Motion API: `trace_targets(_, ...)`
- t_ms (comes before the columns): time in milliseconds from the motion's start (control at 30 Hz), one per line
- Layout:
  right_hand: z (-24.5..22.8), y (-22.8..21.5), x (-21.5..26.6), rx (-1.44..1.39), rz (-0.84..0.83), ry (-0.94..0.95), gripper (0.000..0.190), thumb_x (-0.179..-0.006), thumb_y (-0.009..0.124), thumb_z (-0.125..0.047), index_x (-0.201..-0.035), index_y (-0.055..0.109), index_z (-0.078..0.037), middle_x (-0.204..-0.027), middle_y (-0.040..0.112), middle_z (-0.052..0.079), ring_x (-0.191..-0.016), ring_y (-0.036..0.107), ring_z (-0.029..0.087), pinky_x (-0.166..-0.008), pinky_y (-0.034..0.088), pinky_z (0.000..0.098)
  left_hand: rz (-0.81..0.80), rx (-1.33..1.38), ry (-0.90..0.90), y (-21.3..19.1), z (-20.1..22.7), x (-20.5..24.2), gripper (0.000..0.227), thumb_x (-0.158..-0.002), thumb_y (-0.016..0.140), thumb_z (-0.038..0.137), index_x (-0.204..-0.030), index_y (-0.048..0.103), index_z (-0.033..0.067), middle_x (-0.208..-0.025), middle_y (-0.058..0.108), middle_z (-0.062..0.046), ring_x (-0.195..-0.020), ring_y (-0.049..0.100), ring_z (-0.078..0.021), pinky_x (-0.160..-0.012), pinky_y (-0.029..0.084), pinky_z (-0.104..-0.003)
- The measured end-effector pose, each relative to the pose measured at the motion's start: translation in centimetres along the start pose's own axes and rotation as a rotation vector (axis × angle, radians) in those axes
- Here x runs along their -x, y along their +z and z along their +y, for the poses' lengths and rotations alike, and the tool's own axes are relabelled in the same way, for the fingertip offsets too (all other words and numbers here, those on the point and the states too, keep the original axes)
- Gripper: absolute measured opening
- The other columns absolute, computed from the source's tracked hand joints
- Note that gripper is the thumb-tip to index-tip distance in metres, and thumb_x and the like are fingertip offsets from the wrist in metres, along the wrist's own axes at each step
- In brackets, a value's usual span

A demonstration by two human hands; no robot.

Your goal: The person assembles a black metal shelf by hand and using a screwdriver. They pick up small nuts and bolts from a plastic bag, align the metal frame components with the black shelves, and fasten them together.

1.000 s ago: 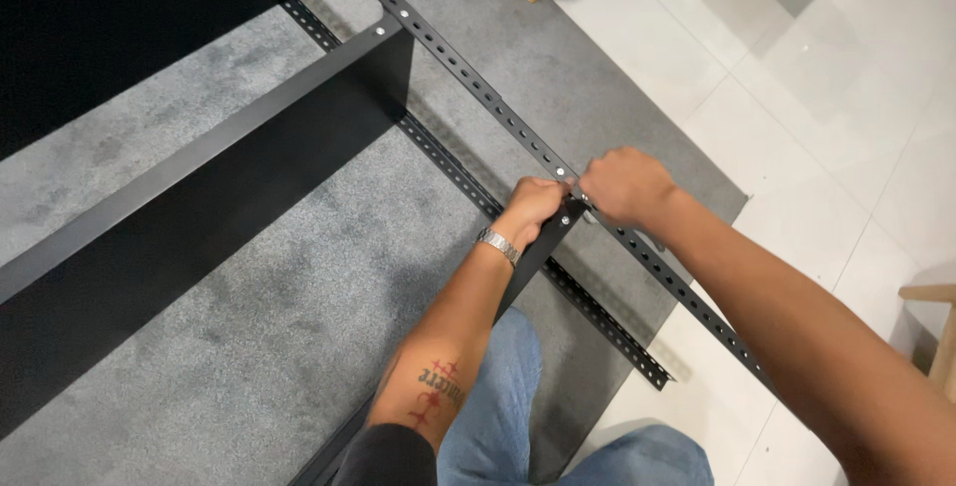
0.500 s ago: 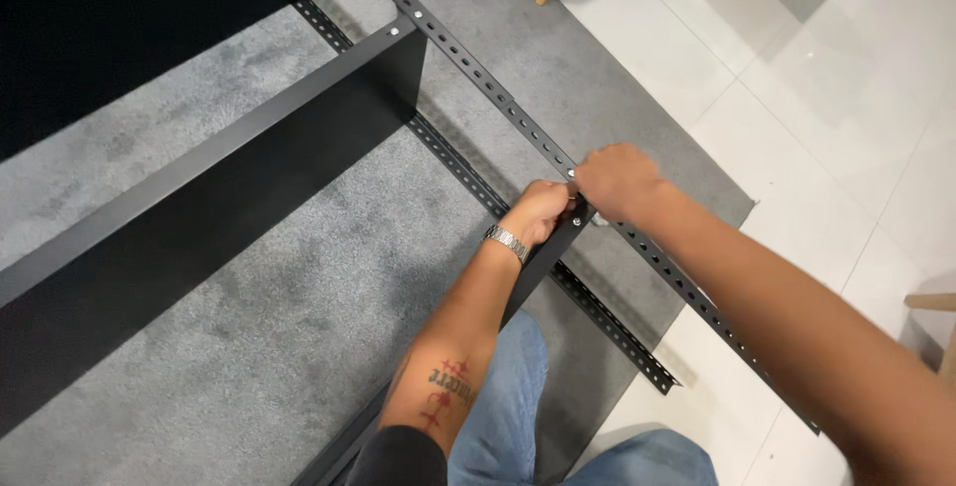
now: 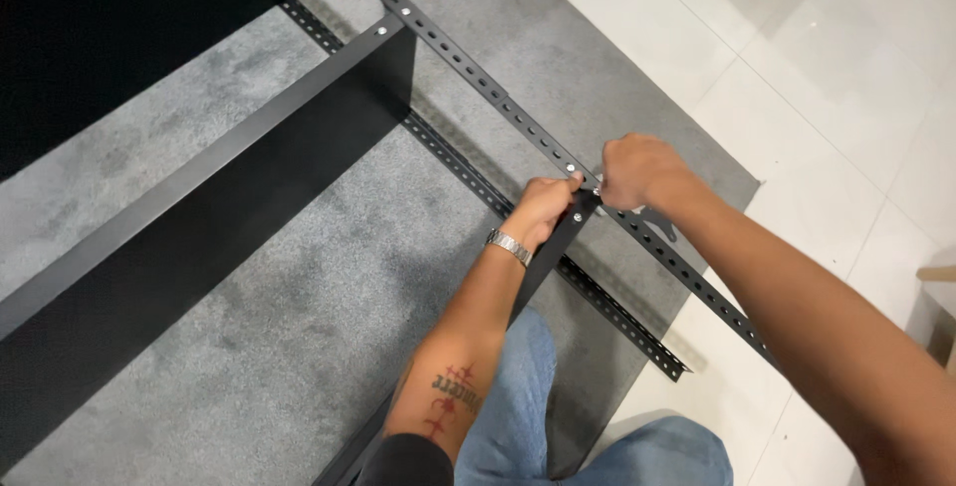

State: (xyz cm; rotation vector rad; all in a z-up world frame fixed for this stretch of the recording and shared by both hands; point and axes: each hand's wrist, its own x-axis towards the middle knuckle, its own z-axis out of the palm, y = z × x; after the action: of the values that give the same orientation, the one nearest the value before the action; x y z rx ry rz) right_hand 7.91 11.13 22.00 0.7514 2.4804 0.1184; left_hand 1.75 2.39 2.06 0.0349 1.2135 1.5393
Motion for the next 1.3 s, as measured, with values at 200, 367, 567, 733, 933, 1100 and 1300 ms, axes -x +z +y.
trace_targets(200, 1.7, 0.9, 2.5, 0.186, 0.027, -0.244, 0.028, -0.106, 0.071, -0.022, -0.081, 0.082, -0.014, -0.078, 0.082, 0.007, -0.072, 0.077, 0.022, -0.073, 0.056, 0.0367, -0.023, -0.029, 0.012, -0.2, -0.9, -2.5, 0.051, -0.108, 0.086, 0.033, -0.128, 0.077, -0.013, -0.098, 0.071, -0.019, -0.083, 0.068, -0.0252, -0.069, 0.068, -0.048)
trace_targets(367, 0.6, -0.1, 2.6, 0.618, 0.045, -0.417, 0.025, -0.105, 0.068, -0.018, -0.088, 0.086, -0.019, -0.09, 0.09, 0.003, -0.082, 0.087, 0.021, -0.078, 0.068, 0.038, -0.014, -0.03, -0.016, -0.6, -1.7, -3.7, 0.051, -0.108, 0.086, 0.034, -0.129, 0.077, -0.012, -0.096, 0.069, -0.017, -0.08, 0.066, -0.0228, -0.067, 0.068, -0.045)
trace_targets(567, 0.3, -0.9, 0.6, 0.286, -0.001, -0.243, 0.024, -0.105, 0.071, -0.03, -0.093, 0.085, -0.015, -0.094, 0.089, 0.009, -0.085, 0.089, 0.03, -0.077, 0.072, 0.0447, -0.017, -0.055, 0.009, -0.6, -1.3, -2.3, 0.046, -0.109, 0.083, 0.033, -0.124, 0.078, -0.0104, -0.094, 0.068, -0.013, -0.079, 0.065, -0.0196, -0.065, 0.065, -0.039)
trace_targets(733, 2.1, 1.8, -0.8, 0.087, 0.017, -0.216, 0.028, -0.101, 0.074, -0.027, -0.078, 0.081, -0.013, -0.081, 0.085, 0.012, -0.074, 0.085, 0.032, -0.067, 0.063, 0.0469, -0.021, -0.078, 0.027, -0.4, -1.5, -2.6, 0.046, -0.108, 0.084, 0.036, -0.121, 0.079, -0.008, -0.094, 0.071, -0.011, -0.079, 0.065, -0.0163, -0.069, 0.056, -0.03)
trace_targets(933, 0.6, 1.4, 2.4, 0.588, 0.021, -0.417, 0.027, -0.112, 0.067, -0.02, -0.09, 0.084, -0.016, -0.09, 0.088, 0.005, -0.086, 0.089, 0.026, -0.083, 0.071, 0.0422, -0.009, -0.084, 0.011, -0.7, -1.2, -2.2, 0.053, -0.106, 0.089, 0.035, -0.128, 0.078, -0.0113, -0.098, 0.071, -0.016, -0.085, 0.065, -0.0246, -0.076, 0.06, -0.044)
trace_targets(1100, 0.6, 0.2, 2.4, 0.267, 0.014, -0.309, 0.03, -0.103, 0.069, -0.013, -0.075, 0.079, -0.015, -0.074, 0.084, 0.006, -0.067, 0.083, 0.022, -0.061, 0.065, 0.0368, -0.009, -0.081, 0.039, -0.5, -1.7, -2.8, 0.046, -0.107, 0.084, 0.034, -0.115, 0.08, -0.0111, -0.09, 0.068, -0.011, -0.076, 0.062, -0.0185, -0.068, 0.054, -0.031)
trace_targets(1300, 1.1, 1.4, 1.3, 0.017, 0.056, -0.216, 0.016, -0.097, 0.075, -0.013, -0.085, 0.084, -0.006, -0.088, 0.087, 0.019, -0.083, 0.088, 0.04, -0.068, 0.066, 0.0501, -0.005, -0.124, 0.059, -0.6, -0.6, -1.9, 0.043, -0.107, 0.084, 0.035, -0.11, 0.08, -0.0078, -0.087, 0.068, -0.01, -0.074, 0.063, -0.0172, -0.066, 0.052, -0.03)
